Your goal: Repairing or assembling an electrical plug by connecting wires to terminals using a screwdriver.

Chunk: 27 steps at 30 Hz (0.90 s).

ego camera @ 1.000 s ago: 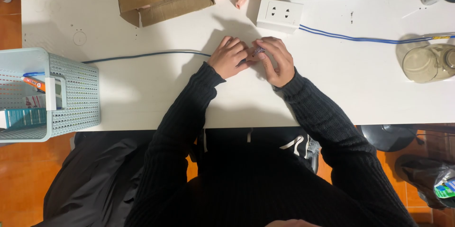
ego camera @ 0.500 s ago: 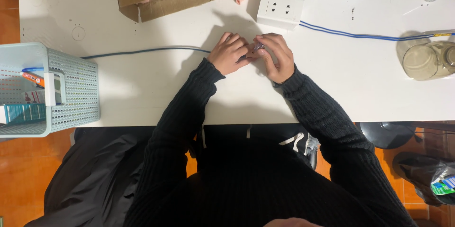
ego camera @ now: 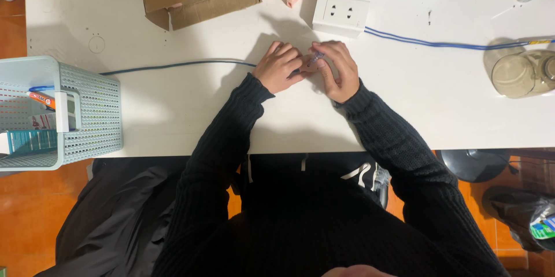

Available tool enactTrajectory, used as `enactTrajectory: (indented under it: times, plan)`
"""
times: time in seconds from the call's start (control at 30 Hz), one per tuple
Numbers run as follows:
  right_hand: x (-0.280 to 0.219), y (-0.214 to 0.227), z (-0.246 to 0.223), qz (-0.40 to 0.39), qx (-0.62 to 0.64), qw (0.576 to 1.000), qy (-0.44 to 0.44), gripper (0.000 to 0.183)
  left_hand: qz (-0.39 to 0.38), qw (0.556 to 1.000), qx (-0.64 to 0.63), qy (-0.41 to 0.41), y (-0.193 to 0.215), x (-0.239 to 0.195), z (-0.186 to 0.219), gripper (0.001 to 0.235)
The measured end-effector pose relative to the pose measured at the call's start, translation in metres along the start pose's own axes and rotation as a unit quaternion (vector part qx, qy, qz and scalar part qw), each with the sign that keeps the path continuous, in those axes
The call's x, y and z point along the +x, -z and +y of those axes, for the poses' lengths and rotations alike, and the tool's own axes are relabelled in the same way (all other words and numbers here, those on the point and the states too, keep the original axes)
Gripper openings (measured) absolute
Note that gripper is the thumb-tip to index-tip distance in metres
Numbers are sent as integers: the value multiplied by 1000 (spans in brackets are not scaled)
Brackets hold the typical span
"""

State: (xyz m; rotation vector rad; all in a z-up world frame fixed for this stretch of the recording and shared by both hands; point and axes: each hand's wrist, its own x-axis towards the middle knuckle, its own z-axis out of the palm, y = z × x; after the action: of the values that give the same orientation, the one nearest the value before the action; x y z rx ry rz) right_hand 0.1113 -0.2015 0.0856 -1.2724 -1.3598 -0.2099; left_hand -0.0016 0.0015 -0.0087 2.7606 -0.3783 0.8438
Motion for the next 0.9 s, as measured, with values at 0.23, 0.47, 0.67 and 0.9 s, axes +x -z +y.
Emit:
enactTrajectory:
  times: [0.23, 0.47, 0.67, 0.9]
  plan:
    - [-25, 2, 28, -3, 7, 1000, -2, 30, -39, 999, -7, 11, 5, -2, 4, 31]
    - [-12, 4, 19, -15, 7, 1000, -8, 35, -22, 1000, 7, -1, 7, 3, 2, 32]
    - [-10, 13, 6, -49, -21, 998, -21, 35, -77, 997, -5, -16, 27, 9, 12, 25]
    - [18, 21, -4, 43, 52, 996, -57, 20, -66, 992, 103, -22, 42, 17, 16, 28]
